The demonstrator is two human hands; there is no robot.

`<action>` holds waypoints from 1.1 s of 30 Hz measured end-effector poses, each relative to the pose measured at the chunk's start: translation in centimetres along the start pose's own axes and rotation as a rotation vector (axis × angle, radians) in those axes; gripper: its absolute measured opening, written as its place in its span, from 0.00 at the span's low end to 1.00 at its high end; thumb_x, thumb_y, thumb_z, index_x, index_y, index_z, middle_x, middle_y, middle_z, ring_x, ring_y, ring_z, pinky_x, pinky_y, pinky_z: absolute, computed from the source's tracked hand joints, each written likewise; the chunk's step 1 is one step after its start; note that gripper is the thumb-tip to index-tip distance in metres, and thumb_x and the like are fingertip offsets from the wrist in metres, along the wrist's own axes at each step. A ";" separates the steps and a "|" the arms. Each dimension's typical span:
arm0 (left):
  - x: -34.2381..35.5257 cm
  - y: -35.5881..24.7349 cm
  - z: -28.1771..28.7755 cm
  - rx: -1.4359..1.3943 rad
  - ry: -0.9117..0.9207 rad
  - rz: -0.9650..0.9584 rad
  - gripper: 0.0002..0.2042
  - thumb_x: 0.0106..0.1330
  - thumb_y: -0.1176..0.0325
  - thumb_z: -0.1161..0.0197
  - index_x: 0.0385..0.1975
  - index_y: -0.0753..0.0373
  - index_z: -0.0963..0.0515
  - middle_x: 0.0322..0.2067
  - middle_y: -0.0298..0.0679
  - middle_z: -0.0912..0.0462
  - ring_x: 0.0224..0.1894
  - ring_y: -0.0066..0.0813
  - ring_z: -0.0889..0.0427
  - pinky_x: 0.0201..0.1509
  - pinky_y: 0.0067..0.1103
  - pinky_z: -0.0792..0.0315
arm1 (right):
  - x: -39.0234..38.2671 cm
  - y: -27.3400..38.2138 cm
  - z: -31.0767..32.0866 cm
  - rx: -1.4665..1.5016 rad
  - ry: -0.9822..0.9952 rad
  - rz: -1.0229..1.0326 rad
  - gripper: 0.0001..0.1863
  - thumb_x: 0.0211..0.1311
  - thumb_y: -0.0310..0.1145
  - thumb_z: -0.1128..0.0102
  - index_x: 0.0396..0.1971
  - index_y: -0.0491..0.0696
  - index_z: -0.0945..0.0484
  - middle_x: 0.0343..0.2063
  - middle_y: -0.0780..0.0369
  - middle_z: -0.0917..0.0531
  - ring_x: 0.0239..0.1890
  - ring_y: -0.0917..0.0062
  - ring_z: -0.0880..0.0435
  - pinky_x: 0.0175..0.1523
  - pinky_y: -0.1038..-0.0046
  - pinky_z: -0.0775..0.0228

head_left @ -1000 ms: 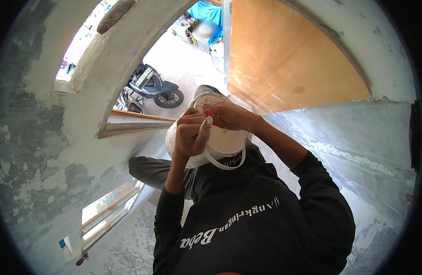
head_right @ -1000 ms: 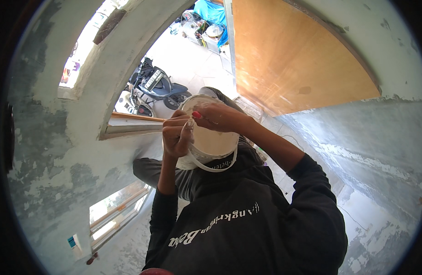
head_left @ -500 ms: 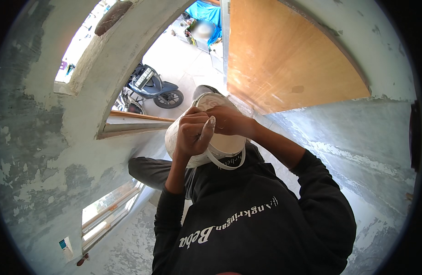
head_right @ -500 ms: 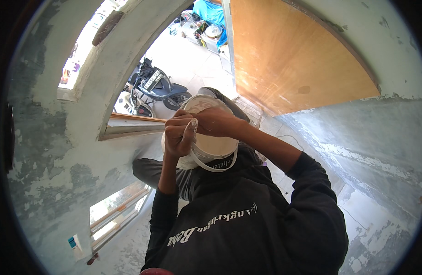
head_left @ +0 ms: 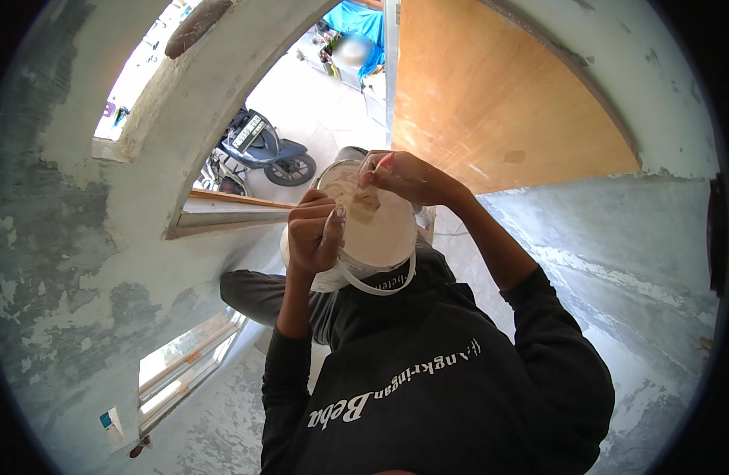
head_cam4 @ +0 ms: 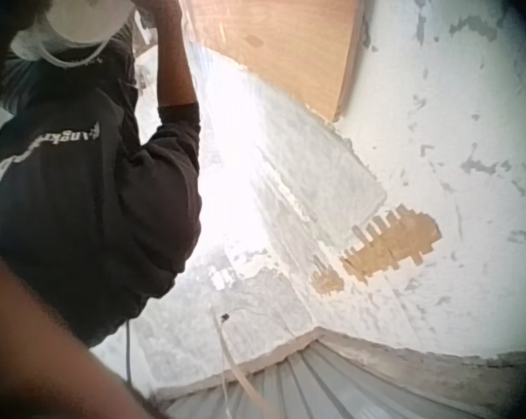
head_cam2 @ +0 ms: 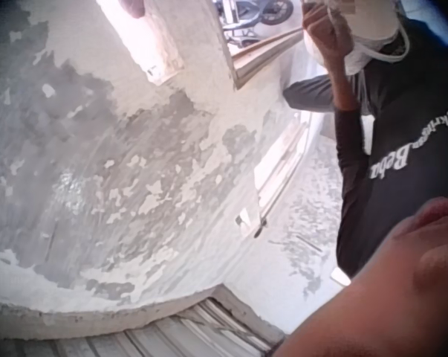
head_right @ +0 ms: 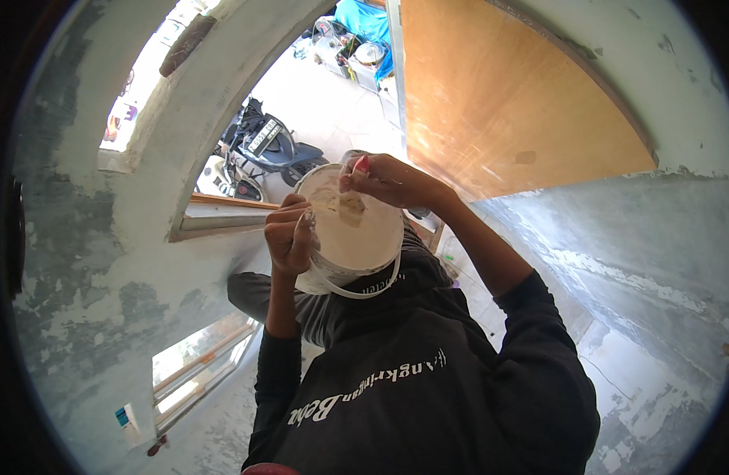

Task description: The person applies a white coating to a ceiling using a brush while holding a bucket of material.

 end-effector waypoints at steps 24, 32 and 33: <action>0.5 -1.1 -0.9 -0.006 -0.006 -0.013 0.15 0.58 0.77 0.52 0.08 0.67 0.31 0.10 0.38 0.31 0.12 0.30 0.34 0.29 0.27 0.39 | -0.9 -1.6 -6.5 0.325 0.500 -0.174 0.16 0.68 0.42 0.53 0.39 0.44 0.23 0.30 0.67 0.19 0.38 0.83 0.21 0.44 0.76 0.25; -1.2 -0.7 1.4 0.044 -0.045 -0.030 0.16 0.57 0.77 0.51 0.06 0.67 0.37 0.08 0.37 0.36 0.11 0.28 0.38 0.28 0.26 0.41 | 0.0 1.8 1.0 0.025 -0.125 -0.036 0.11 0.63 0.34 0.45 0.31 0.41 0.20 0.30 0.62 0.16 0.34 0.81 0.18 0.44 0.76 0.26; -1.3 -0.9 1.5 0.044 -0.045 -0.031 0.16 0.57 0.77 0.51 0.06 0.67 0.37 0.08 0.37 0.36 0.11 0.28 0.38 0.28 0.26 0.41 | 0.0 2.0 1.0 0.025 -0.126 -0.036 0.11 0.63 0.34 0.45 0.31 0.41 0.20 0.30 0.62 0.16 0.34 0.81 0.18 0.44 0.76 0.26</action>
Point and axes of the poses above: each hand's wrist, its own x-axis towards the middle knuckle, its own z-axis out of the back of the hand, y = z × x, the point moved 10 cm from there along x, towards the middle knuckle
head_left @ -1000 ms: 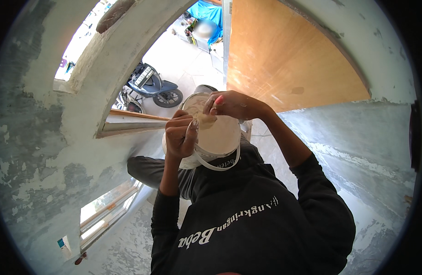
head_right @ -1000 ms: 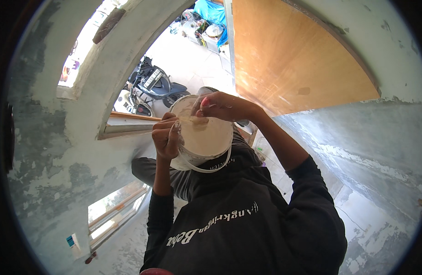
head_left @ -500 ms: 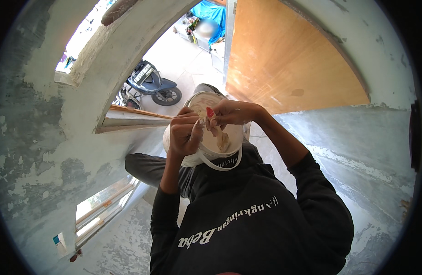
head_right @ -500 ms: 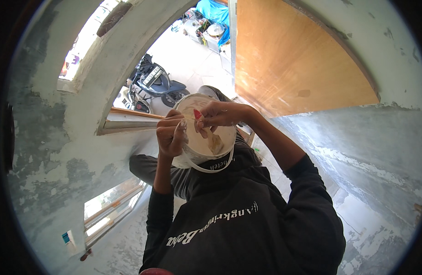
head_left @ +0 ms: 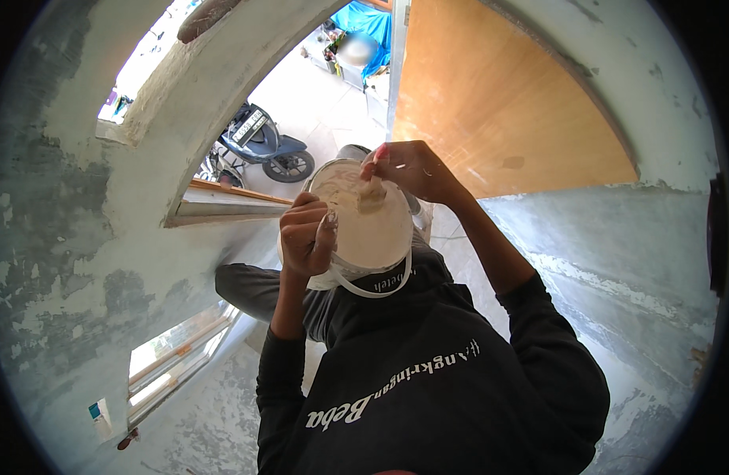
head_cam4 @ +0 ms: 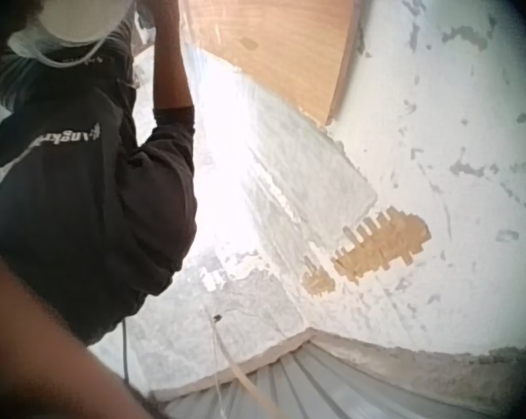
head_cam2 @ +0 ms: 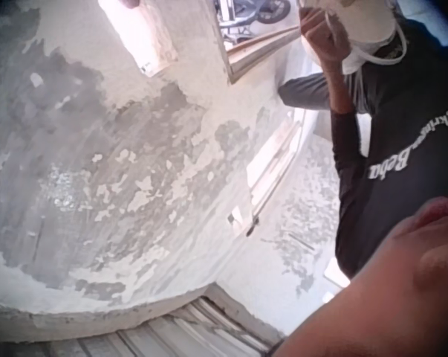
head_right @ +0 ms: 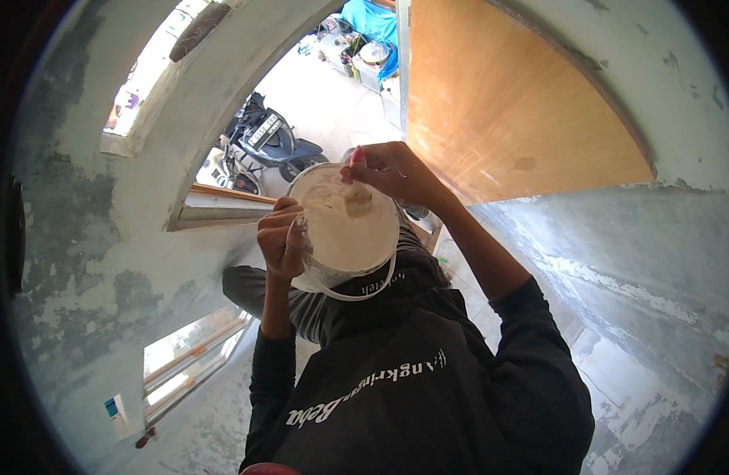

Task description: The person applies a white coating to a ceiling using a brush while holding a bucket of material.

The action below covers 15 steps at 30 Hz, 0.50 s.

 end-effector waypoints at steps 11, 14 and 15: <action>0.1 -0.2 0.3 -0.006 -0.050 0.012 0.15 0.53 0.77 0.50 0.04 0.63 0.39 0.07 0.36 0.38 0.11 0.30 0.39 0.27 0.25 0.42 | 0.1 1.8 1.8 -0.283 -0.234 0.184 0.13 0.59 0.36 0.39 0.27 0.39 0.21 0.25 0.55 0.18 0.26 0.71 0.18 0.33 0.73 0.26; 0.2 -0.3 0.3 0.015 -0.030 0.027 0.15 0.53 0.78 0.50 0.05 0.63 0.39 0.07 0.36 0.38 0.11 0.31 0.39 0.27 0.25 0.41 | 0.0 1.7 2.5 -0.350 -0.290 0.227 0.13 0.58 0.36 0.38 0.27 0.39 0.21 0.24 0.54 0.18 0.24 0.71 0.18 0.29 0.73 0.26; 0.2 -0.3 0.3 0.017 -0.032 0.025 0.15 0.53 0.78 0.50 0.05 0.63 0.39 0.07 0.36 0.38 0.11 0.31 0.39 0.27 0.25 0.41 | 0.1 1.5 2.4 -0.410 -0.285 0.207 0.10 0.57 0.32 0.37 0.28 0.39 0.20 0.27 0.56 0.17 0.26 0.74 0.16 0.29 0.76 0.23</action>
Point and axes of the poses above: each hand's wrist, its own x-axis towards the middle knuckle, its own z-axis out of the back of the hand, y = z × x, the point moved 10 cm from there along x, towards the middle knuckle
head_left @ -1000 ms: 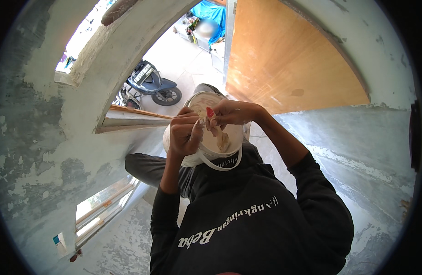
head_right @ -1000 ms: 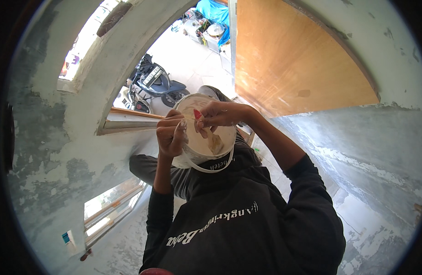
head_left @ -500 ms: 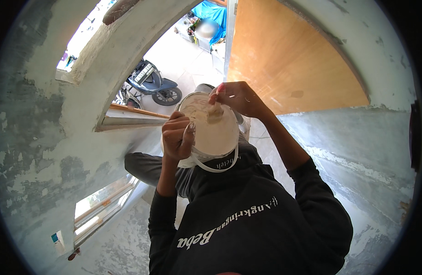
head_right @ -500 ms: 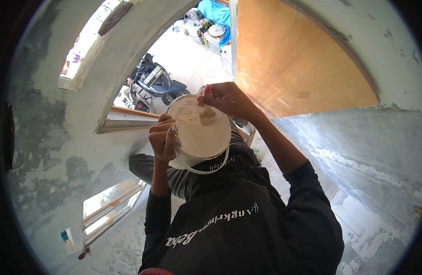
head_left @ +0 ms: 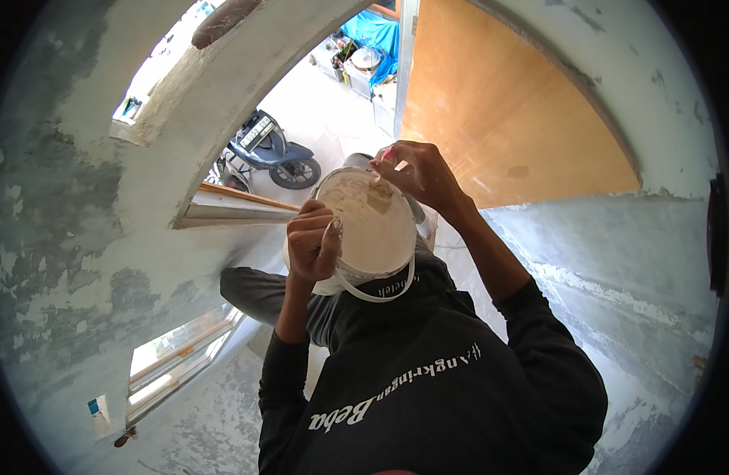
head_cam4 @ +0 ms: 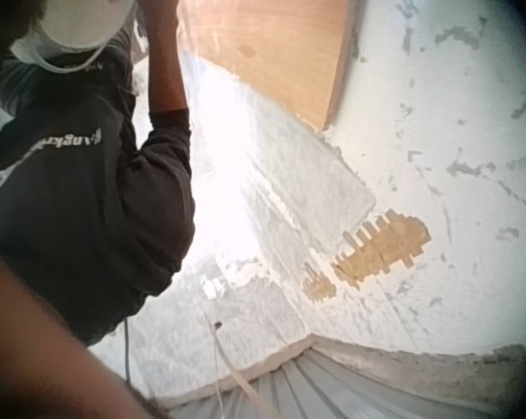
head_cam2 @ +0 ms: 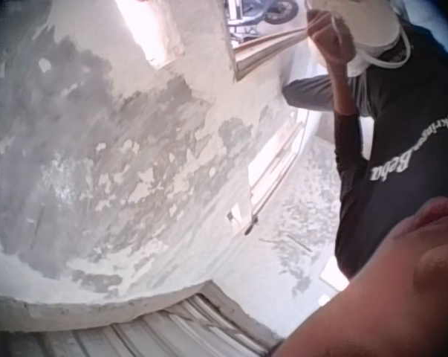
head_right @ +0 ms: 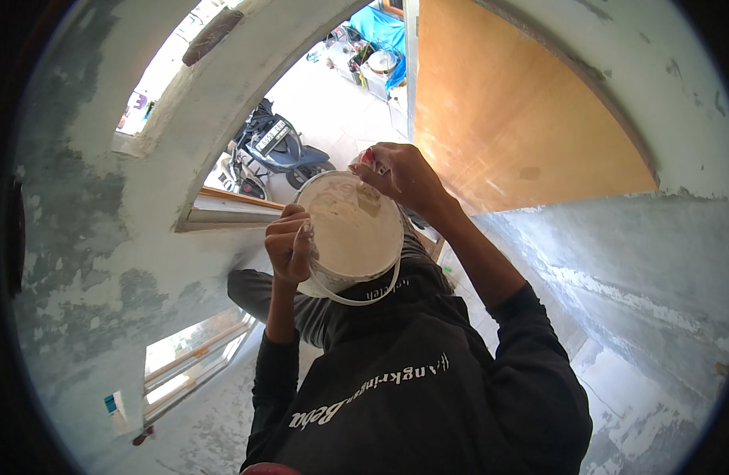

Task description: The person applies a white coating to a ceiling using a brush while holding a bucket of material.

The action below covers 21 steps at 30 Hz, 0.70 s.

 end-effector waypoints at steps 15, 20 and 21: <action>1.0 -0.3 2.8 0.014 -0.117 -0.050 0.18 0.57 0.79 0.53 0.04 0.65 0.40 0.07 0.36 0.39 0.09 0.27 0.42 0.24 0.26 0.44 | -1.1 -5.6 2.2 0.852 -0.311 -0.478 0.24 0.63 0.48 0.46 0.34 0.36 0.25 0.27 0.58 0.20 0.24 0.73 0.17 0.31 0.74 0.21; 5.0 -2.4 5.3 0.055 -0.207 -0.122 0.19 0.59 0.77 0.51 0.04 0.65 0.39 0.06 0.36 0.40 0.09 0.29 0.42 0.24 0.26 0.44 | 0.1 -7.0 2.3 1.350 -0.499 -0.565 0.23 0.62 0.51 0.45 0.34 0.42 0.28 0.29 0.63 0.27 0.28 0.78 0.23 0.37 0.81 0.23; 5.8 -2.8 6.2 0.047 -0.263 -0.127 0.19 0.59 0.77 0.51 0.04 0.65 0.39 0.06 0.36 0.39 0.09 0.29 0.42 0.24 0.25 0.44 | 0.7 -6.4 2.4 1.445 -0.508 -0.537 0.19 0.63 0.49 0.45 0.29 0.46 0.29 0.26 0.65 0.28 0.27 0.80 0.23 0.37 0.83 0.24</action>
Point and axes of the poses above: each hand's wrist, its own x-axis towards the middle knuckle, its own z-axis out of the back of the hand, y = z × x, the point moved 10 cm from there along x, towards the middle knuckle
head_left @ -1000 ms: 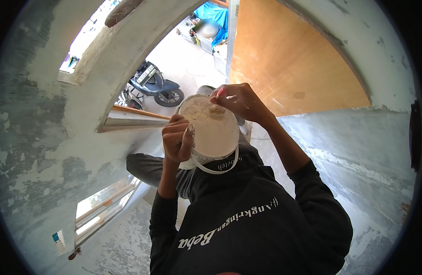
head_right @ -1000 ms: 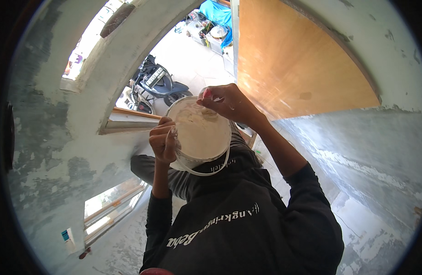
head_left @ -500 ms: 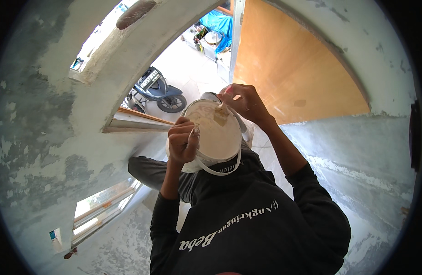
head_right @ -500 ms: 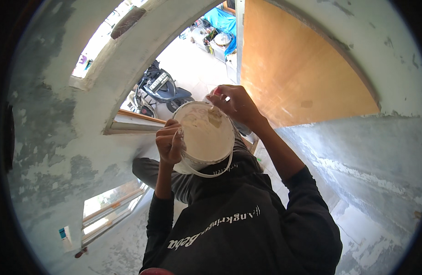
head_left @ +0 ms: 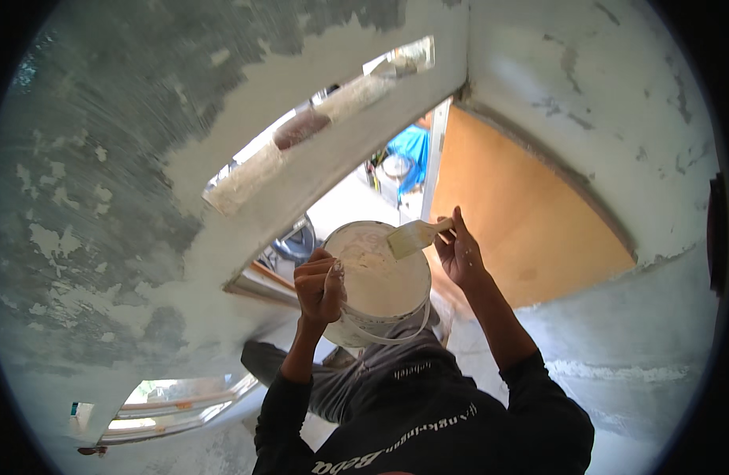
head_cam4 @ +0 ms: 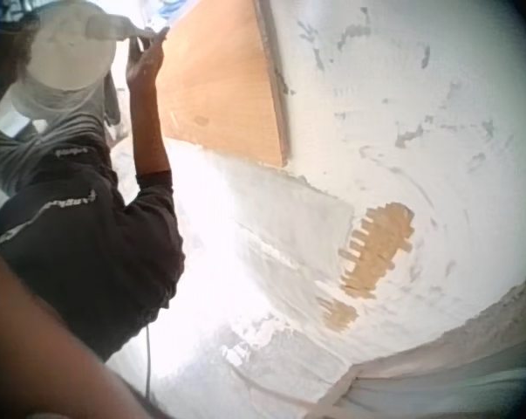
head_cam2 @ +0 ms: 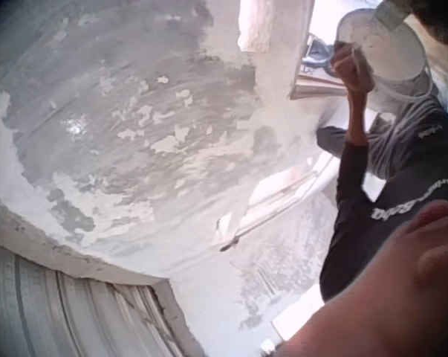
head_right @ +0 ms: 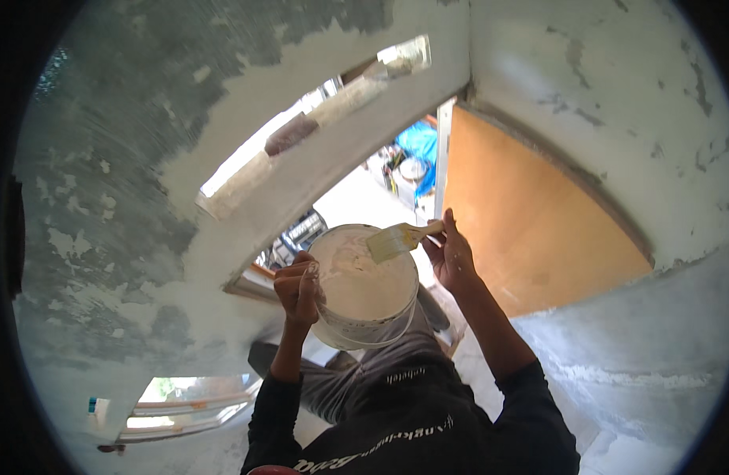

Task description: The person applies a white coating to a ceiling using a brush while holding a bucket of material.

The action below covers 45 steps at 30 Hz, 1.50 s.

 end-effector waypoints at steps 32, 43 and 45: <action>30.9 -19.1 6.1 -0.323 -0.230 -0.381 0.22 0.62 0.70 0.50 0.03 0.65 0.36 0.04 0.32 0.37 0.08 0.15 0.41 0.14 0.17 0.45 | -8.9 51.8 -64.5 0.103 0.827 1.930 0.23 0.56 0.44 0.38 0.47 0.48 0.31 0.34 0.60 0.22 0.35 0.67 0.20 0.47 0.59 0.26; 31.7 -21.3 9.8 -0.122 -0.196 -0.578 0.21 0.62 0.70 0.52 0.04 0.66 0.36 0.05 0.33 0.37 0.10 0.16 0.41 0.17 0.18 0.44 | -8.7 41.4 -59.6 0.184 0.749 1.166 0.10 0.56 0.25 0.45 0.33 0.33 0.30 0.31 0.55 0.27 0.31 0.70 0.22 0.41 0.68 0.19; 31.4 -21.8 10.0 -0.019 -0.110 -0.769 0.03 0.64 0.74 0.51 0.28 0.64 0.33 0.07 0.31 0.36 0.10 0.16 0.41 0.18 0.17 0.43 | -9.1 41.4 -58.2 0.131 0.882 1.271 0.09 0.55 0.26 0.44 0.30 0.34 0.28 0.29 0.57 0.25 0.32 0.71 0.21 0.40 0.69 0.19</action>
Point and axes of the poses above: each hand's wrist, its own x-axis towards the middle knuckle, its own z-axis out of the back of the hand, y = z × x, the point moved 10 cm from there along x, towards the middle knuckle
